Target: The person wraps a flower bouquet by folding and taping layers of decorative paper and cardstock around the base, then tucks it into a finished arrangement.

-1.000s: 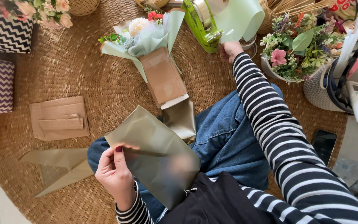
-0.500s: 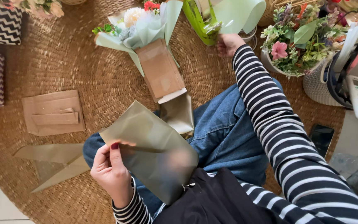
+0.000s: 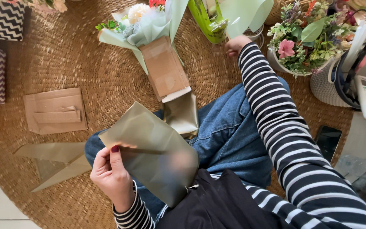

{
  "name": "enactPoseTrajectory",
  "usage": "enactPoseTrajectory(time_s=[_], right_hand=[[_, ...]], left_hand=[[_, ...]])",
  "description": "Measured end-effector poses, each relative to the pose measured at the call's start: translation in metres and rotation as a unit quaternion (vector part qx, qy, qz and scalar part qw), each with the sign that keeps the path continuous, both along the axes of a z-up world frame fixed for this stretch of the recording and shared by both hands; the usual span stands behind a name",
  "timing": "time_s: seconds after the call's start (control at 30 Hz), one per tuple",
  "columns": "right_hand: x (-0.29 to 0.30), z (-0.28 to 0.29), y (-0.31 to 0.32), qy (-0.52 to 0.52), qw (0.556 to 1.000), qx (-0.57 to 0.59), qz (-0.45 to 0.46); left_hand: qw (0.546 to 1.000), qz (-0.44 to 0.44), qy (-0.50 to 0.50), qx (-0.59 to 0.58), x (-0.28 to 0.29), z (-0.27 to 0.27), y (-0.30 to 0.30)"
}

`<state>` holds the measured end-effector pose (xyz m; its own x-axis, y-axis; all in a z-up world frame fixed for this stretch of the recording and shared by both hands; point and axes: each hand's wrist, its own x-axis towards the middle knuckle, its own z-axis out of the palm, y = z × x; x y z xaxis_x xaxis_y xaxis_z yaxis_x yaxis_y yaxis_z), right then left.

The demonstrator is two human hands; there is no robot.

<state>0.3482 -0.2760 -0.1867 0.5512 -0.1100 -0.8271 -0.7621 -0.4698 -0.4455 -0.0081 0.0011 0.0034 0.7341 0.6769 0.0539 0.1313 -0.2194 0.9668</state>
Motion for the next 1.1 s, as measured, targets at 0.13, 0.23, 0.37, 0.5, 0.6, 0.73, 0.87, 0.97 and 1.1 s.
enactPoseTrajectory(time_s=[0.13, 0.23, 0.37, 0.5, 0.6, 0.73, 0.87, 0.97, 1.1], right_hand=[[0.014, -0.011, -0.005, -0.066, 0.606, -0.409, 0.679], [0.026, -0.042, -0.021, -0.047, 0.865, -0.304, 0.396], [-0.001, -0.003, -0.004, -0.119, 0.956, -0.168, 0.207], [-0.014, 0.022, 0.007, -0.267, 0.960, 0.030, 0.085], [0.008, 0.036, 0.003, -0.417, 0.905, 0.078, 0.026], [0.041, 0.047, -0.002, -0.476, 0.872, 0.108, -0.037], [0.056, 0.044, 0.004, -0.461, 0.883, 0.083, -0.019], [0.059, 0.040, 0.009, -0.405, 0.907, 0.106, 0.051], [0.063, 0.037, 0.019, -0.401, 0.908, 0.079, 0.090]], left_hand=[[1.000, 0.001, 0.007, 0.009, -0.001, 0.001, 0.000], [1.000, 0.010, 0.002, -0.002, -0.002, -0.001, 0.001], [0.999, 0.037, 0.014, 0.022, -0.007, -0.012, 0.008], [1.000, 0.020, -0.004, 0.011, 0.000, -0.002, 0.004], [1.000, 0.010, -0.004, 0.008, 0.003, 0.002, 0.001], [1.000, 0.002, 0.013, 0.005, 0.006, 0.001, 0.002], [1.000, 0.016, -0.002, 0.012, 0.008, -0.014, 0.009], [0.997, 0.052, 0.036, 0.036, 0.009, -0.027, 0.015], [0.996, 0.052, 0.043, 0.050, 0.017, -0.031, 0.016]])
